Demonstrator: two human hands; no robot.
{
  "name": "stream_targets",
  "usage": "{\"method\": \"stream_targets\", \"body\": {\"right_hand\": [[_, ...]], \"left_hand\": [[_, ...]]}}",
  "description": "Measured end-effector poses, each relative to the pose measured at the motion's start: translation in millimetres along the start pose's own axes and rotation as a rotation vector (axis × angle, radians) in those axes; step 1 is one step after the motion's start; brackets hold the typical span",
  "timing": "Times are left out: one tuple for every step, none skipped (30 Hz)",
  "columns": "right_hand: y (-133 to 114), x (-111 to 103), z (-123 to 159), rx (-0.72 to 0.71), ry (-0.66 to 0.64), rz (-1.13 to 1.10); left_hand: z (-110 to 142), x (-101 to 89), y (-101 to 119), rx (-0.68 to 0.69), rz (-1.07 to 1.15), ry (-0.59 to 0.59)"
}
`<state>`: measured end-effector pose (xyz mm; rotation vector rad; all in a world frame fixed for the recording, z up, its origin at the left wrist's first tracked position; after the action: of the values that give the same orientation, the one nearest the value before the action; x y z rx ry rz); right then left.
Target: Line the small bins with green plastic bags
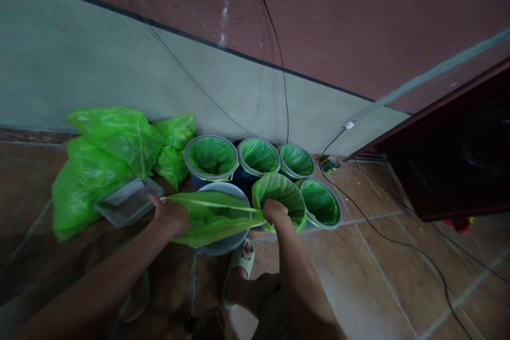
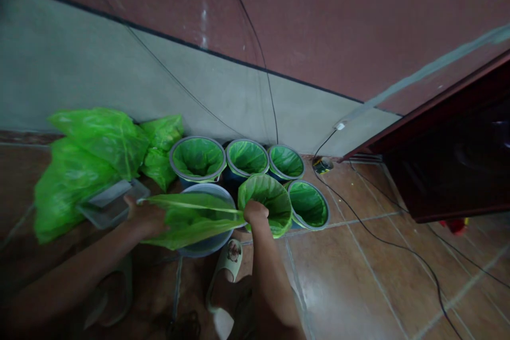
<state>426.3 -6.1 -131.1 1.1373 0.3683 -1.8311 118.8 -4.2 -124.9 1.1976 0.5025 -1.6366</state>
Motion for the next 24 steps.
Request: {"method": "stream_targets", "body": {"right_hand": [[-3.2,2.0,2.4,-0.016,0.001,0.019],[-8.2,4.0,5.6,-0.038,0.012,0.033],[-15.2,6.0,9.8,-0.067,0.031,0.041],[-23.9,8.0,14.8,-0.105,0.058,0.043],[-34.1,10.3,20.4,-0.152,0.089,0.038],[-45.2,13.1,26.5,-0.209,0.118,0.028],[-56.3,16.5,32.6,-0.269,0.141,0.017],[-66.4,20.7,38.2,-0.325,0.159,0.007],[-75.0,25.5,42.7,-0.369,0.172,-0.001],[-81.8,30.7,46.1,-0.402,0.181,-0.007],[-86.7,36.1,48.4,-0.427,0.187,-0.011],[-90.1,41.4,49.8,-0.444,0.190,-0.013],[-92.3,46.4,50.4,-0.458,0.189,-0.015],[-93.6,50.7,50.4,-0.469,0.186,-0.018],[-94.1,53.9,49.6,-0.474,0.181,-0.021],[-94.1,55.7,48.1,-0.471,0.175,-0.026],[-93.7,55.9,45.9,-0.459,0.170,-0.033],[-93.2,54.5,43.2,-0.443,0.167,-0.042],[-92.7,51.8,40.2,-0.423,0.167,-0.054],[-92.1,48.2,37.1,-0.403,0.169,-0.069],[-91.5,44.1,34.0,-0.383,0.173,-0.087],[-90.7,40.0,31.2,-0.364,0.177,-0.105],[-89.6,36.4,28.6,-0.346,0.181,-0.124],[-88.2,33.5,26.2,-0.325,0.183,-0.143]], "left_hand": [[-0.9,-1.5,1.2,-0.003,-0.005,-0.006],[-2.1,-3.2,3.6,0.003,-0.009,-0.001],[-3.3,-4.9,6.6,0.014,-0.012,0.007],[-4.8,-6.4,10.2,0.031,-0.014,0.018],[-6.5,-7.5,13.9,0.050,-0.014,0.026],[-8.5,-7.8,17.3,0.069,-0.012,0.031],[-10.6,-7.1,20.3,0.085,-0.009,0.031],[-12.6,-5.0,22.9,0.101,-0.003,0.027],[-14.5,-1.5,25.4,0.114,0.003,0.021],[-15.8,3.9,28.0,0.128,0.011,0.010],[-16.4,11.1,31.2,0.145,0.018,-0.003],[-16.2,20.1,35.4,0.169,0.026,-0.017],[-15.1,30.8,40.7,0.201,0.034,-0.032],[-13.3,42.7,47.0,0.242,0.040,-0.045],[-11.1,55.5,54.2,0.293,0.046,-0.055],[-9.0,68.5,61.3,0.344,0.050,-0.062],[-7.2,81.7,67.3,0.385,0.051,-0.070],[-6.4,94.5,71.8,0.412,0.050,-0.079],[-6.4,106.2,74.5,0.428,0.046,-0.085],[-7.4,116.4,75.1,0.430,0.039,-0.090],[-8.8,124.8,74.1,0.431,0.031,-0.091],[-10.2,130.8,71.8,0.438,0.026,-0.084],[-10.9,134.4,68.5,0.458,0.026,-0.069],[-10.4,135.7,63.7,0.483,0.030,-0.049]]}}
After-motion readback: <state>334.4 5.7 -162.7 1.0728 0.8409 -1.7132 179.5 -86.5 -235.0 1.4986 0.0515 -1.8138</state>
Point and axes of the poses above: each hand's wrist, its own z-axis away from the middle knuckle, its own x-axis out of the palm, y = z × x, the point moved 6 cm from there along -z, towards the middle knuckle, and after that the axes turned 15 degrees about x, right-handed, at the moved point
